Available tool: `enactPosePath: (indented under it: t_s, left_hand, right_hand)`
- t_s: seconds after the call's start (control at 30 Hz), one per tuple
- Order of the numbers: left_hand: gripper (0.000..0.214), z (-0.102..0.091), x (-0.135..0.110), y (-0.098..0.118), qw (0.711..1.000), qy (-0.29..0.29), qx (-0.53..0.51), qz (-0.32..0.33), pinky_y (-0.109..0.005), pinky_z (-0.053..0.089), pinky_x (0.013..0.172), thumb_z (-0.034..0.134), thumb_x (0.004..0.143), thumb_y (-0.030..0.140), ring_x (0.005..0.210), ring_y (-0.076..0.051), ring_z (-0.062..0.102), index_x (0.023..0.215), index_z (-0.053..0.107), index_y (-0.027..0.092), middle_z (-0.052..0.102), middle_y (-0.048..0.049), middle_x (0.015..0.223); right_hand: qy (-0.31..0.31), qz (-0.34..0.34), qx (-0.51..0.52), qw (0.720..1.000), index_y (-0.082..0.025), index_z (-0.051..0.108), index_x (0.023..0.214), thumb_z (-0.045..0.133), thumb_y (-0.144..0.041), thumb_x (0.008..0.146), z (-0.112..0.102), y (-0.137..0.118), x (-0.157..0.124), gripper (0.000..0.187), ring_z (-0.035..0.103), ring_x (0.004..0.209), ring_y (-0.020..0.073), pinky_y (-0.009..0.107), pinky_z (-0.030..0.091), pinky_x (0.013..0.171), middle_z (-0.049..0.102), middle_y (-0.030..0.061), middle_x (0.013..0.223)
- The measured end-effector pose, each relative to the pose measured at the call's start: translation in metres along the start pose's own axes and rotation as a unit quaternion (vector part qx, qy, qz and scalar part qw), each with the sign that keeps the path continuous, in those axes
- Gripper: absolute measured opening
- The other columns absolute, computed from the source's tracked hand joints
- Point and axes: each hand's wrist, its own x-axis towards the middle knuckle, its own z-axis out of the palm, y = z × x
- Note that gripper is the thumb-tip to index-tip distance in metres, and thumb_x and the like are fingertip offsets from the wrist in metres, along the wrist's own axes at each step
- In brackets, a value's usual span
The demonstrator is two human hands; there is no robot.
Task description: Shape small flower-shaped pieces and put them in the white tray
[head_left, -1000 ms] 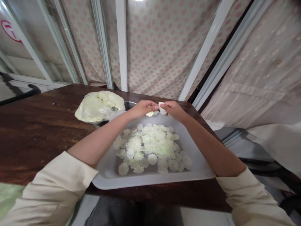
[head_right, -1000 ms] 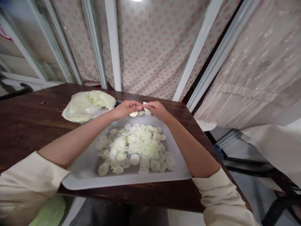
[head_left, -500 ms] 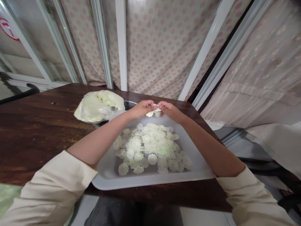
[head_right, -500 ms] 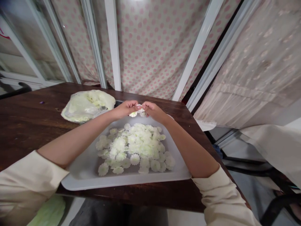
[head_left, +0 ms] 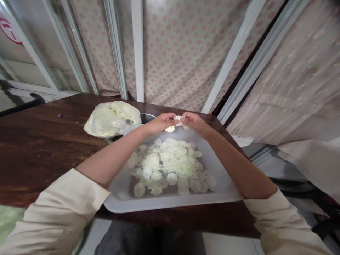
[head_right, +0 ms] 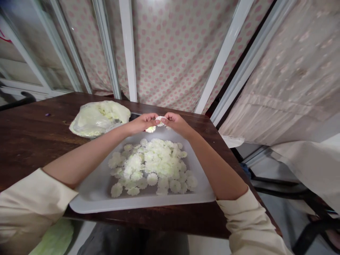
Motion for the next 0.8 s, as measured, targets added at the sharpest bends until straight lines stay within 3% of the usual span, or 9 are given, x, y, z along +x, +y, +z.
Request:
enactPosePath:
  t_s: [0.13,0.3,0.53,0.8]
  left_hand:
    - [0.033,0.000,0.001,-0.003,1.000,-0.014,-0.002,0.003,-0.019,0.020,0.046,0.057,0.077,0.046,0.048,-0.004,0.028,0.076,0.049,0.015,0.035,0.0059,0.059]
    - [0.030,0.000,0.004,-0.007,1.000,-0.011,-0.016,0.011,-0.019,0.022,0.047,0.059,0.075,0.042,0.050,-0.004,0.029,0.071,0.045,0.015,0.034,0.0056,0.060]
    - [0.037,-0.001,0.005,-0.012,1.000,0.008,0.003,0.021,-0.020,0.024,0.048,0.052,0.078,0.051,0.051,-0.006,0.028,0.068,0.046,0.016,0.034,0.0048,0.059]
    - [0.043,0.001,0.001,-0.007,0.999,-0.017,0.046,-0.002,-0.020,0.024,0.048,0.045,0.081,0.055,0.052,-0.006,0.030,0.077,0.056,0.013,0.039,0.0028,0.061]
  right_hand:
    - [-0.031,0.018,0.011,0.999,-0.016,0.052,0.075,0.053,-0.050,0.080,0.002,0.000,0.001,0.034,0.048,0.065,0.0090,0.024,0.041,0.065,0.050,-0.0001,0.073]
    - [-0.019,-0.013,-0.018,1.000,-0.016,0.049,0.069,0.058,-0.051,0.076,0.007,0.000,0.003,0.037,0.043,0.060,0.0085,0.023,0.040,0.060,0.044,-0.0026,0.065]
    - [-0.027,-0.007,-0.070,0.997,-0.016,0.050,0.068,0.044,-0.064,0.078,0.010,0.001,0.001,0.049,0.038,0.054,0.0090,0.023,0.033,0.049,0.043,-0.0019,0.059]
    - [0.003,-0.049,-0.088,0.995,-0.018,0.047,0.067,0.049,-0.061,0.077,0.008,0.002,0.004,0.045,0.047,0.060,0.0108,0.024,0.040,0.059,0.046,-0.0007,0.064]
